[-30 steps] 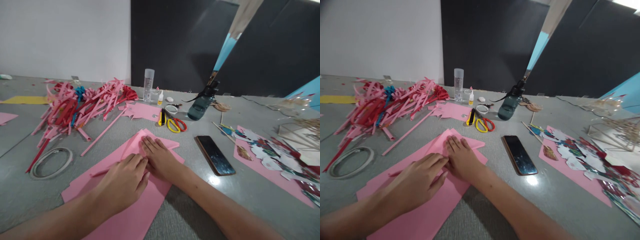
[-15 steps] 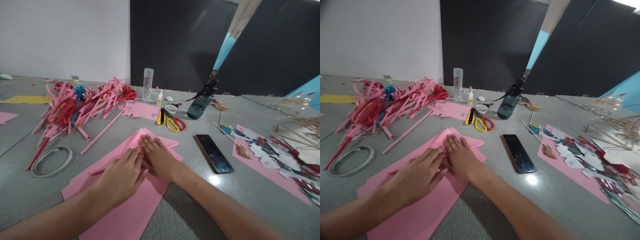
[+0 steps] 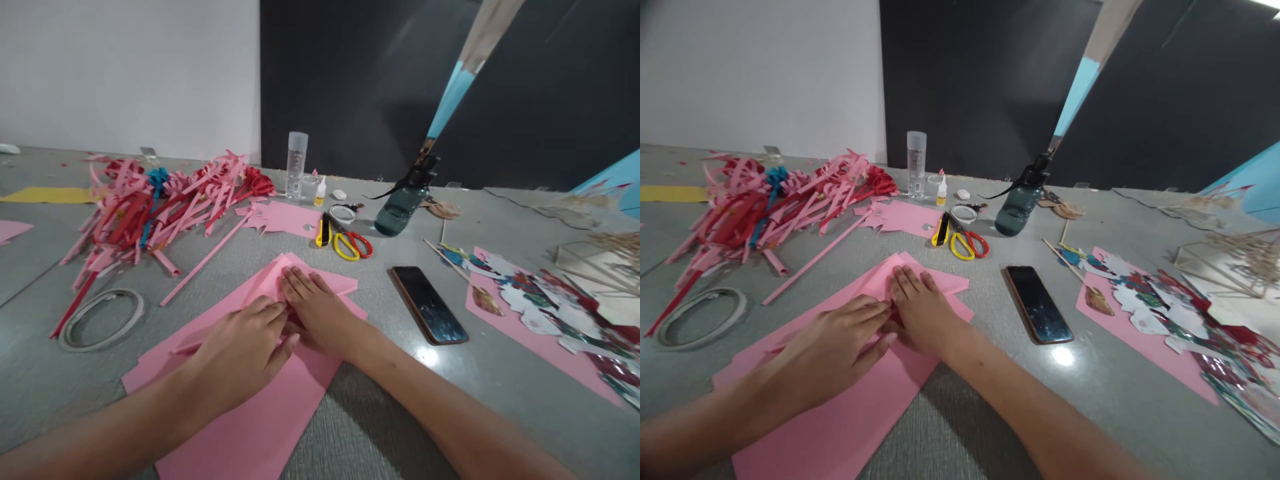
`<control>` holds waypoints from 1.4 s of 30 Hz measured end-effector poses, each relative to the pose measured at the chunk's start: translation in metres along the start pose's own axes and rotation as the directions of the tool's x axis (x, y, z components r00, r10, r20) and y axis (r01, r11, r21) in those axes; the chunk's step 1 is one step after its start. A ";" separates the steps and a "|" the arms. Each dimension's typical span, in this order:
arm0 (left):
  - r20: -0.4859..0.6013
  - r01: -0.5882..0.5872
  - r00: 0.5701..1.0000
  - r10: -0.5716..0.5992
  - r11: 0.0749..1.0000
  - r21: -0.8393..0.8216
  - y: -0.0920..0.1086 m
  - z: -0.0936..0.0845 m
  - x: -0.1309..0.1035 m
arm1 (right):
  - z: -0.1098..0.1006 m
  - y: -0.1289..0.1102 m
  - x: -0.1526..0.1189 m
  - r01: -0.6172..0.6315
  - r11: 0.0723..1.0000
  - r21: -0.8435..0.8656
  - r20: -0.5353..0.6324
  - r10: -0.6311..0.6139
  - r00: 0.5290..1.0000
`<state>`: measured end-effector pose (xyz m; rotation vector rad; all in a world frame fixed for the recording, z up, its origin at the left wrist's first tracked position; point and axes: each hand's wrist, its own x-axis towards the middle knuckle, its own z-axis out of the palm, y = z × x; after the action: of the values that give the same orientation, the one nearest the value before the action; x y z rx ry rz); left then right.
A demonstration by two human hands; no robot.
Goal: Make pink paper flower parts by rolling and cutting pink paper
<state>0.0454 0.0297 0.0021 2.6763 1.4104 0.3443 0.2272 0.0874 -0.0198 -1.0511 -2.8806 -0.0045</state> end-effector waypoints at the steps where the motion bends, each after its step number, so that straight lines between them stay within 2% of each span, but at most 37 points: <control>1: 0.003 0.000 1.000 0.000 1.000 -0.002 0.000 0.000 0.000 | -0.001 0.000 0.000 -0.001 1.000 0.001 0.008 0.001 1.000; 5: 0.019 -0.007 1.000 0.007 1.000 0.016 -0.003 0.002 0.001 | -0.004 0.000 0.001 0.003 1.000 0.001 0.040 -0.003 0.999; 10: 0.038 -0.141 0.990 0.138 0.985 0.101 -0.009 0.006 -0.002 | -0.003 0.001 0.001 0.012 1.000 0.002 0.022 -0.012 1.000; 14: 0.049 -0.179 0.983 0.177 0.983 0.046 -0.013 0.005 -0.002 | -0.004 0.002 0.001 0.020 1.000 0.023 0.044 -0.021 0.999; 19: 0.076 -0.114 0.990 0.118 0.992 -0.047 -0.020 -0.001 0.003 | -0.005 0.003 0.001 0.002 0.999 0.042 0.075 -0.005 0.997; 23: 0.139 -0.072 0.986 0.090 0.989 -0.128 -0.032 -0.005 0.004 | -0.004 0.002 0.002 -0.030 0.996 0.084 0.062 0.025 0.998; 28: 0.197 -0.038 0.978 0.064 0.990 -0.135 -0.045 0.001 0.003 | -0.005 0.003 0.002 -0.029 0.986 0.166 0.062 0.019 0.998; 36: 0.067 -0.045 0.996 0.059 0.981 -0.188 -0.050 0.020 -0.010 | -0.015 0.013 0.005 -0.075 0.927 0.367 0.104 0.039 0.994; 42: 0.100 -0.037 0.993 0.066 0.964 -0.264 -0.050 0.016 -0.009 | -0.016 0.009 0.006 -0.081 0.948 0.307 0.104 0.051 0.993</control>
<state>0.0048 0.0510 -0.0241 2.4799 1.1753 0.3565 0.2296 0.0976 -0.0039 -1.1083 -2.7964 0.4996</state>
